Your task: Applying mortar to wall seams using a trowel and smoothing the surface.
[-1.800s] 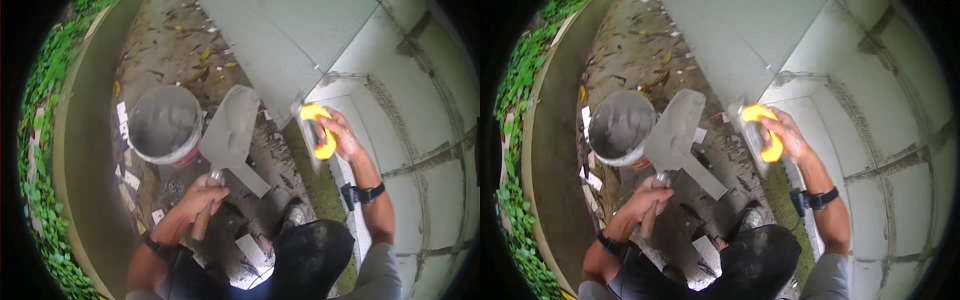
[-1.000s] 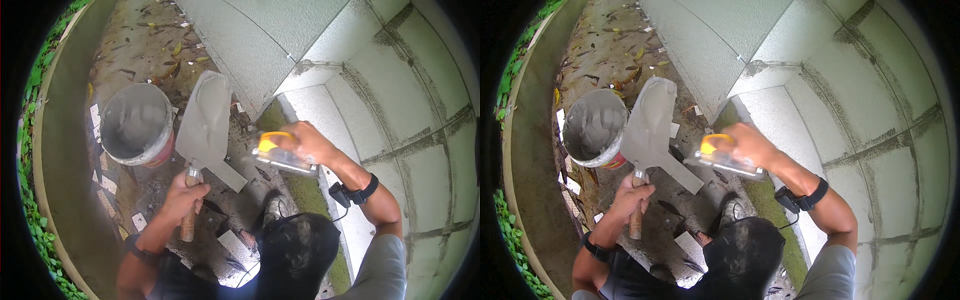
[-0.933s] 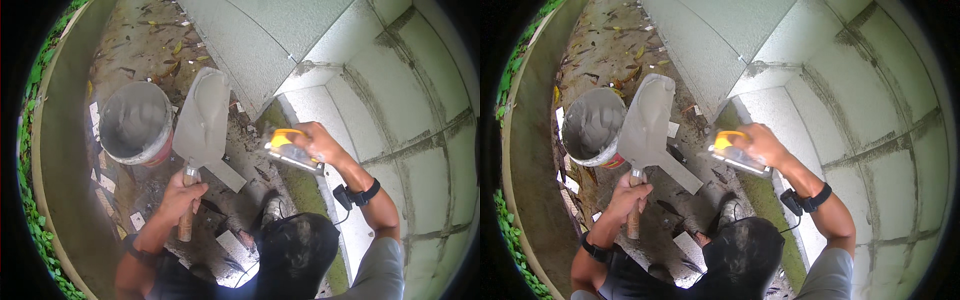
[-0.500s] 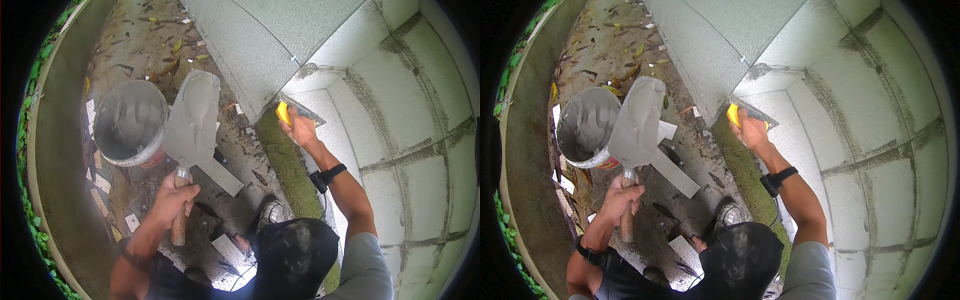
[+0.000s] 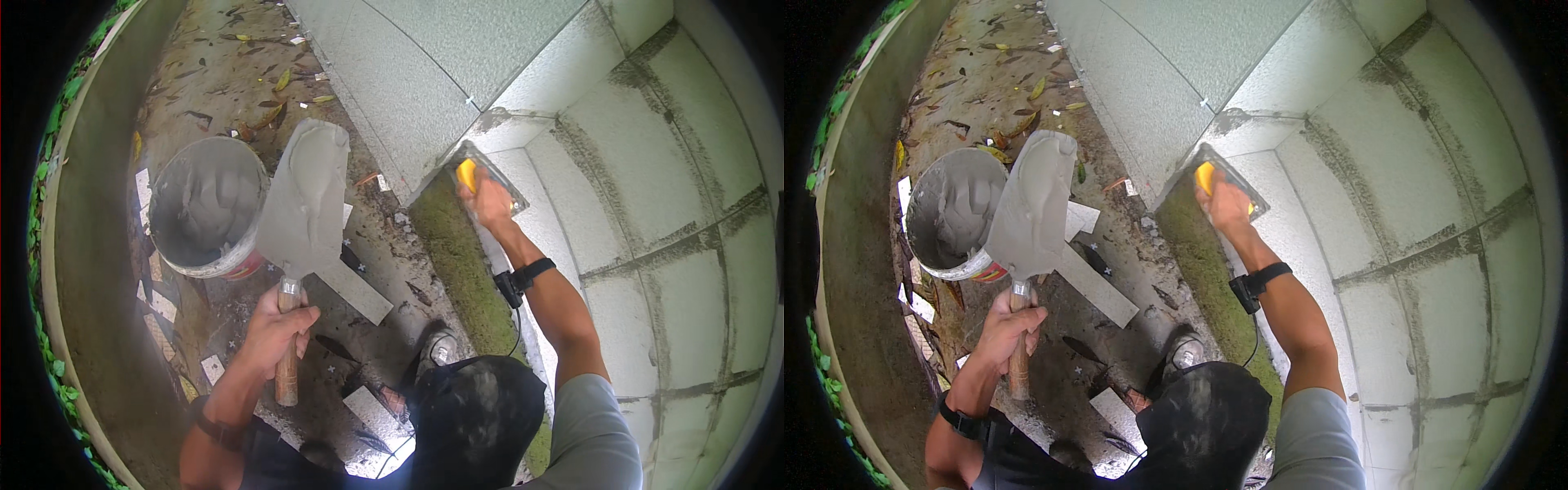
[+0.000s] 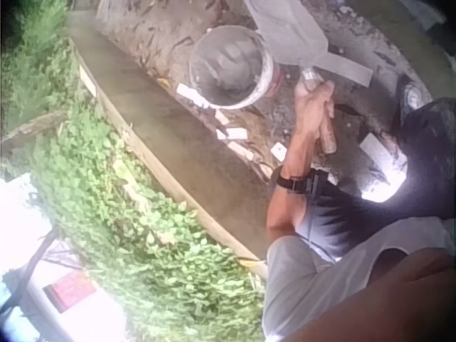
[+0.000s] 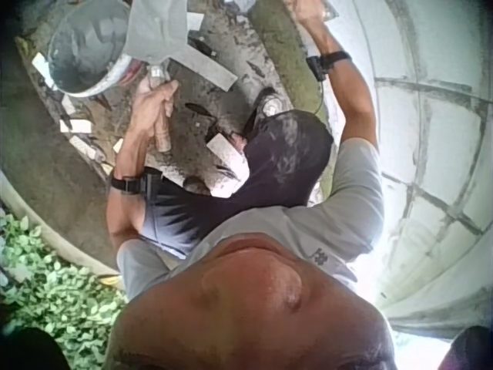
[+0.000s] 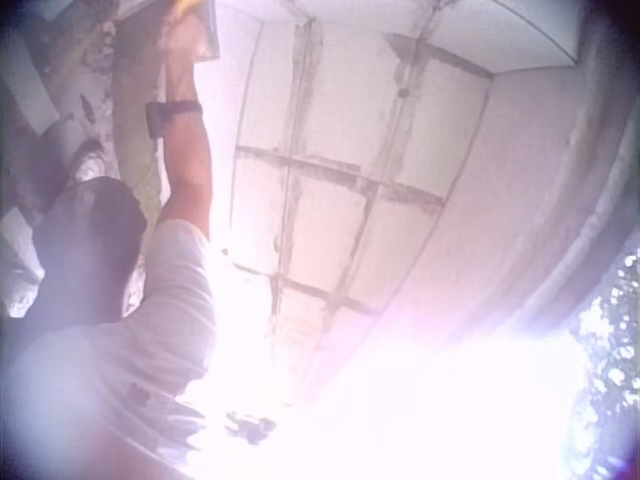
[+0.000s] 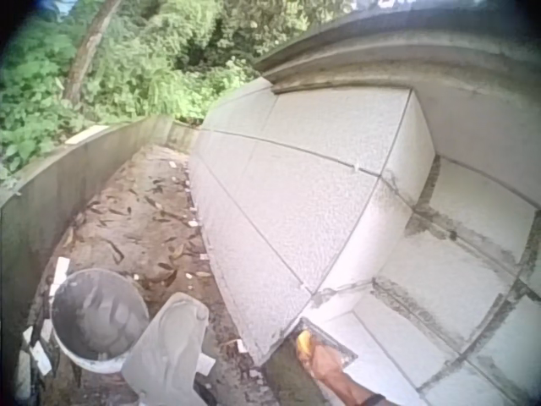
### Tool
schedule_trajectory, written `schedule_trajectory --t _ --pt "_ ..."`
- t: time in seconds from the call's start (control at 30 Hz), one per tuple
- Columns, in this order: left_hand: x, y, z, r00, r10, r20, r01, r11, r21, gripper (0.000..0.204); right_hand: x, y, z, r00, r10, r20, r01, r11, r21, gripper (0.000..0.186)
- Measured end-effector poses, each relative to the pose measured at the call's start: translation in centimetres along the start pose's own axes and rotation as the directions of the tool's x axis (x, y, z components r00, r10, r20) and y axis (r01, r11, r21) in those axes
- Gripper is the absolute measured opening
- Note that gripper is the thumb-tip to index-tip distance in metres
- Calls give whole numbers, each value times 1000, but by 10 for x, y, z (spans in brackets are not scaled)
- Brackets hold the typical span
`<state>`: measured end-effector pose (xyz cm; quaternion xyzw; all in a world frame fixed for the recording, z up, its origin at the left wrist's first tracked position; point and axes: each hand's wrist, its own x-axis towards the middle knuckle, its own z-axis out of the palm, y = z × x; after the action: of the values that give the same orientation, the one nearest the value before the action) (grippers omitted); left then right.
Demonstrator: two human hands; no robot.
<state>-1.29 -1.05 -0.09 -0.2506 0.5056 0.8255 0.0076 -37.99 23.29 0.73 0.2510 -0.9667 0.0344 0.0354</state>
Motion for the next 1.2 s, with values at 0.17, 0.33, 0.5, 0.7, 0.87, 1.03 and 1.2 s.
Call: schedule_trajectory --t 0.17,0.33,0.5,0.7,0.87,1.03,1.2 --pt "-3 3 0 1000 -3 -2 3 1000 22 23 -17 0 -20 999 -30 -26 31 998 48 43" --pt "0 1 3 1000 -18 15 18 1000 -5 23 -4 -18 -51 997 -71 30 68 994 81 45" --pt "0 -1 4 1000 -12 29 12 1000 -2 25 1 -1 -51 990 -93 -107 92 996 -13 31" --pt "-1 2 4 999 6 51 -6 1000 2 22 -10 -8 -65 991 -103 -82 102 995 -16 40" --pt "4 0 7 999 -29 31 30 999 -40 22 11 -12 -71 998 -69 -16 68 997 -27 49" --pt "0 3 2 998 -13 64 14 1000 -20 22 -3 15 -69 998 -3 -62 2 1000 -20 51" --pt "4 -4 0 998 17 56 -18 1000 22 22 2 -17 -98 994 -87 -69 87 996 2 53"
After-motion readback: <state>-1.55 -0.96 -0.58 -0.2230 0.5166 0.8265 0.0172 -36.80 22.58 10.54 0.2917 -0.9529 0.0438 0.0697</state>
